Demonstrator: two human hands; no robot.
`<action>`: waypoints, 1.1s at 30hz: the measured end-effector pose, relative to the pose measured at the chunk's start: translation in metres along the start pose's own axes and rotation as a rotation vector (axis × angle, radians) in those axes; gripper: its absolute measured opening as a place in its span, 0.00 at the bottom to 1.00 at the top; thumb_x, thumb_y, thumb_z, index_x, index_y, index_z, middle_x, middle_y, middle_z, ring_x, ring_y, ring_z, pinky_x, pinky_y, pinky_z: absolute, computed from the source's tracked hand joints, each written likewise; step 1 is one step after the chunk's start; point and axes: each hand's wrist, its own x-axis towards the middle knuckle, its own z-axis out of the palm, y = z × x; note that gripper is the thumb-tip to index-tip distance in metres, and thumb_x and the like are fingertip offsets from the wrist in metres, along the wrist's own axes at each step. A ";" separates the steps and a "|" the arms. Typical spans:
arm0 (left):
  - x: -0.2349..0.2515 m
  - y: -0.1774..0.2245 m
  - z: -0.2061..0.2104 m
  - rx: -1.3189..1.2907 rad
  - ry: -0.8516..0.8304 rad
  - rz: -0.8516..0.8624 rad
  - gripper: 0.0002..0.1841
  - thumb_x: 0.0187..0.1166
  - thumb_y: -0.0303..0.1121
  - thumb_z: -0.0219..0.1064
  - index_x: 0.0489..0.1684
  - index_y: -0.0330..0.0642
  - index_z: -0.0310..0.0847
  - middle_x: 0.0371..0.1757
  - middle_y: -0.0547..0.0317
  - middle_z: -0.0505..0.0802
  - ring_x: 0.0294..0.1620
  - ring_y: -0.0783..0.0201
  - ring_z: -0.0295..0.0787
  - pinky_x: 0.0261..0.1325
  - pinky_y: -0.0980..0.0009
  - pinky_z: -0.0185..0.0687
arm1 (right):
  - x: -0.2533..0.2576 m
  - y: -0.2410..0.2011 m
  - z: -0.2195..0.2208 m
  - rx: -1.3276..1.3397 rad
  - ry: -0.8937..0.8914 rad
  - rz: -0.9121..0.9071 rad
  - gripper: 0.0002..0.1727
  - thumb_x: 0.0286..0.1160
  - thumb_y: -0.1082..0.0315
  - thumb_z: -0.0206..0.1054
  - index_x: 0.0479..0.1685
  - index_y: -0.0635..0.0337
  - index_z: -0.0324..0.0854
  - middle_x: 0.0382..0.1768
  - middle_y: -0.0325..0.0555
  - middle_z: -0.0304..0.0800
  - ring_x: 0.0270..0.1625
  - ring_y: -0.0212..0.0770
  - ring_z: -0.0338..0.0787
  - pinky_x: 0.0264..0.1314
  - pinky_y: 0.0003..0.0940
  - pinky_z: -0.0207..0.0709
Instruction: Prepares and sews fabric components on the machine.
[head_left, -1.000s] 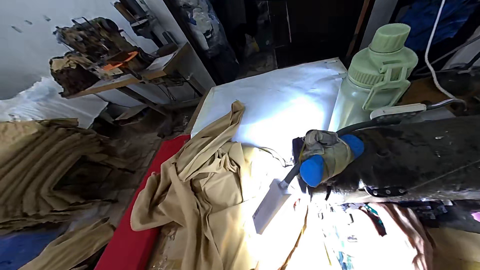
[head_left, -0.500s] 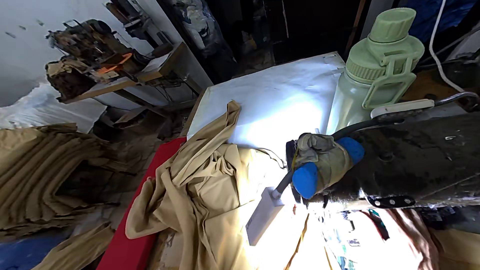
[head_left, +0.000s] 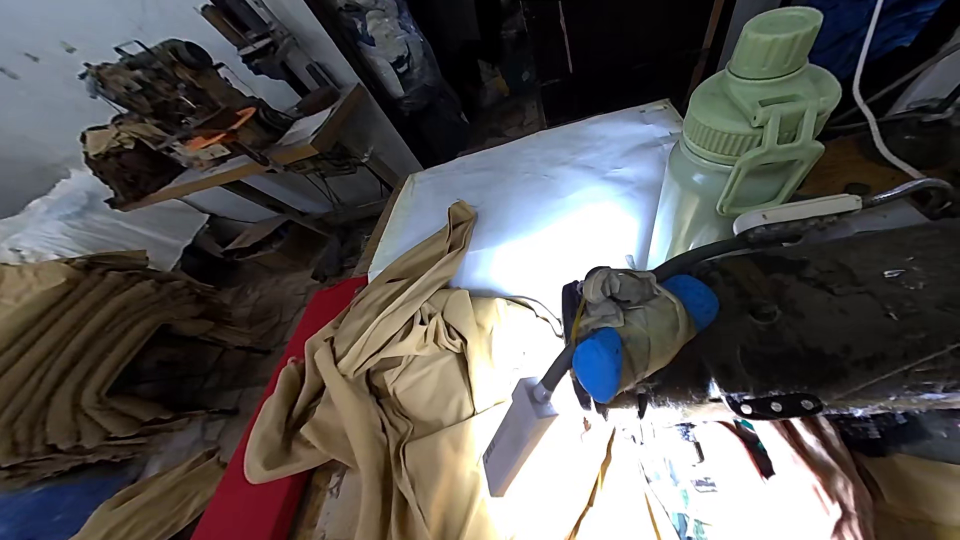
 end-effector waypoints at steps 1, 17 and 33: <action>0.000 0.002 -0.001 0.024 -0.016 -0.015 0.12 0.77 0.30 0.69 0.45 0.25 0.87 0.39 0.57 0.92 0.42 0.82 0.84 0.55 0.83 0.77 | 0.000 0.000 0.000 0.006 -0.005 0.003 0.23 0.84 0.50 0.60 0.44 0.60 0.92 0.46 0.61 0.94 0.55 0.65 0.92 0.66 0.58 0.79; -0.006 0.010 -0.004 0.142 -0.077 -0.039 0.16 0.80 0.35 0.65 0.49 0.25 0.88 0.44 0.48 0.94 0.46 0.72 0.87 0.57 0.76 0.78 | -0.001 0.000 0.001 -0.025 0.027 0.003 0.24 0.83 0.49 0.58 0.44 0.61 0.93 0.47 0.62 0.95 0.56 0.65 0.92 0.67 0.58 0.79; 0.001 0.008 -0.009 0.318 -0.020 0.061 0.17 0.79 0.39 0.66 0.48 0.32 0.90 0.45 0.48 0.94 0.49 0.67 0.90 0.60 0.71 0.80 | 0.000 -0.005 -0.003 0.010 0.009 0.031 0.23 0.82 0.51 0.61 0.44 0.62 0.92 0.49 0.65 0.94 0.57 0.69 0.92 0.67 0.59 0.79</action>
